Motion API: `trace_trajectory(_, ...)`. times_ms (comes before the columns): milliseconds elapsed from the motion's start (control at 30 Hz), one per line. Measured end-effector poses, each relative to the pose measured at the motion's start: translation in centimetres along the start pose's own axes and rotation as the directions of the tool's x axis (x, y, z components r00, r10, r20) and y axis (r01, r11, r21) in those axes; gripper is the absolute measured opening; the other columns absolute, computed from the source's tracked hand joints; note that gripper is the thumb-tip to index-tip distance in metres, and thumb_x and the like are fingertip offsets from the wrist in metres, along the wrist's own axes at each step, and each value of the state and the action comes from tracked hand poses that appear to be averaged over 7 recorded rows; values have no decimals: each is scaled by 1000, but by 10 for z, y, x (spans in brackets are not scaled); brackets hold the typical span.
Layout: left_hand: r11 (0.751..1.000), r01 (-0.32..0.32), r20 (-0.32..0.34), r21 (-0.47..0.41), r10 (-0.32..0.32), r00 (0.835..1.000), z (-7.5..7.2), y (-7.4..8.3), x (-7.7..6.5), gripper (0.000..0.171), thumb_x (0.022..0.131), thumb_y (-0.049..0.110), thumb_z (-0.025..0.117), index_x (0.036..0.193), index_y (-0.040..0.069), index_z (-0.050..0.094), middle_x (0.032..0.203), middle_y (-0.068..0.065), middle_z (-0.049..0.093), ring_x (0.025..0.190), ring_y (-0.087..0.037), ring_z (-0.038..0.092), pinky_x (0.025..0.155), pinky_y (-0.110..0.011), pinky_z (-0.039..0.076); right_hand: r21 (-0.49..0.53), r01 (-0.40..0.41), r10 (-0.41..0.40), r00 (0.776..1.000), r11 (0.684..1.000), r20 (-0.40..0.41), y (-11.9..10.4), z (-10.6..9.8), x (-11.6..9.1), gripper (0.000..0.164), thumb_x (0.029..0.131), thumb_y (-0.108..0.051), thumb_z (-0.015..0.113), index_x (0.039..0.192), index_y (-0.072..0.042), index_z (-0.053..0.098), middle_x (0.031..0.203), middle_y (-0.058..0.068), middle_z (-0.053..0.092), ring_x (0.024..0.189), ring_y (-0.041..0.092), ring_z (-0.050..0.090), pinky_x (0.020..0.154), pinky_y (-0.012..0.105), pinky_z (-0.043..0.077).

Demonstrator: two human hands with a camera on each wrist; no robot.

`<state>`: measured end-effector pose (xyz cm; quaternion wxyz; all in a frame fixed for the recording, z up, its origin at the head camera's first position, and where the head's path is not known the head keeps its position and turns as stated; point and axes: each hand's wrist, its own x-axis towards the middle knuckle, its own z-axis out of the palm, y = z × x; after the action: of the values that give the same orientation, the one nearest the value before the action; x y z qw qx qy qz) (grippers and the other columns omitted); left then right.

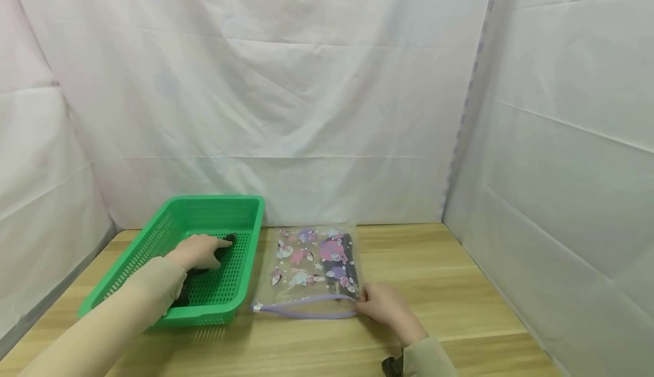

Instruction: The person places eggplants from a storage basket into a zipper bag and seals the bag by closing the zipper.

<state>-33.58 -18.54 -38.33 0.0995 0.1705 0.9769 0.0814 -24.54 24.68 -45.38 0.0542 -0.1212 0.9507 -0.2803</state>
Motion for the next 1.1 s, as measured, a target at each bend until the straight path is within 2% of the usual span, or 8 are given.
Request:
trace_trajectory(200, 999, 1, -50, -38, -3, 999, 2, 2, -1, 56, 83, 9, 64, 138, 6, 55, 129, -26, 56, 61, -20, 43, 50, -31, 30, -20, -4, 4, 1000, 1000, 4, -1, 1, -1, 24, 80, -24, 74, 69, -15, 55, 58, -7, 52, 51, 11, 47, 49, 27, 39)
trace_trajectory(433, 1000, -8, -83, -22, 6, 997, 1, 2, -1, 53, 84, 13, 67, 135, 4, 56, 127, -27, 56, 78, -27, 57, 54, -35, 37, -16, -16, 16, 1000, 1000, 2, -3, 0, 0, 24, 80, -24, 73, 68, -15, 54, 58, -6, 52, 52, 11, 47, 48, 27, 38)
trace_trajectory(500, 1000, -12, -103, -16, 10, 995, 1, 1, 0, 51, 85, 13, 68, 134, 3, 58, 125, -26, 58, 73, -25, 57, 52, -34, 38, -22, -18, 18, 1000, 1000, -3, -4, -1, 1, 24, 80, -24, 73, 68, -15, 54, 58, -6, 51, 52, 11, 47, 48, 27, 38)
trace_trajectory(567, 1000, -17, -122, -12, 15, 992, 1, 0, 1, 49, 86, 12, 67, 133, 3, 59, 123, -25, 60, 64, -21, 54, 49, -32, 36, -28, -21, 21, 1000, 999, -6, -5, -1, 1, 25, 80, -24, 74, 68, -15, 54, 58, -5, 51, 52, 11, 47, 48, 28, 38)
trace_trajectory(667, 1000, -29, -156, -9, 28, 987, 1, -1, 3, 45, 86, 8, 65, 131, 2, 60, 119, -24, 62, 51, -14, 38, 46, -29, 29, -37, -22, 22, 1000, 999, -8, -5, -1, 1, 25, 80, -24, 74, 68, -15, 54, 58, -6, 51, 52, 11, 47, 48, 28, 37)
trace_trajectory(767, 999, -48, -194, -5, 46, 980, 1, -2, 3, 43, 87, 7, 64, 129, 0, 61, 116, -24, 63, 47, -12, 29, 45, -27, 26, -33, -23, 23, 1000, 999, -10, -5, -1, 0, 24, 80, -23, 74, 68, -15, 54, 58, -5, 51, 51, 11, 47, 48, 28, 38)
trace_trajectory(1000, 999, -46, -233, 0, 45, 971, -7, -2, 2, 42, 89, 9, 63, 130, -1, 60, 114, -24, 64, 45, -14, 33, 44, -28, 28, -38, -33, 32, 999, 999, -16, -6, -2, 1, 23, 79, -22, 74, 68, -15, 55, 59, -5, 51, 52, 12, 47, 49, 28, 39)
trace_trajectory(1100, 1000, -28, -230, 3, 28, 973, -10, -2, 0, 41, 90, 9, 63, 129, -2, 61, 117, -24, 63, 48, -15, 41, 45, -29, 32, -40, -32, 32, 999, 999, -13, -6, -2, 0, 23, 79, -22, 74, 68, -14, 55, 59, -5, 51, 52, 12, 47, 49, 28, 39)
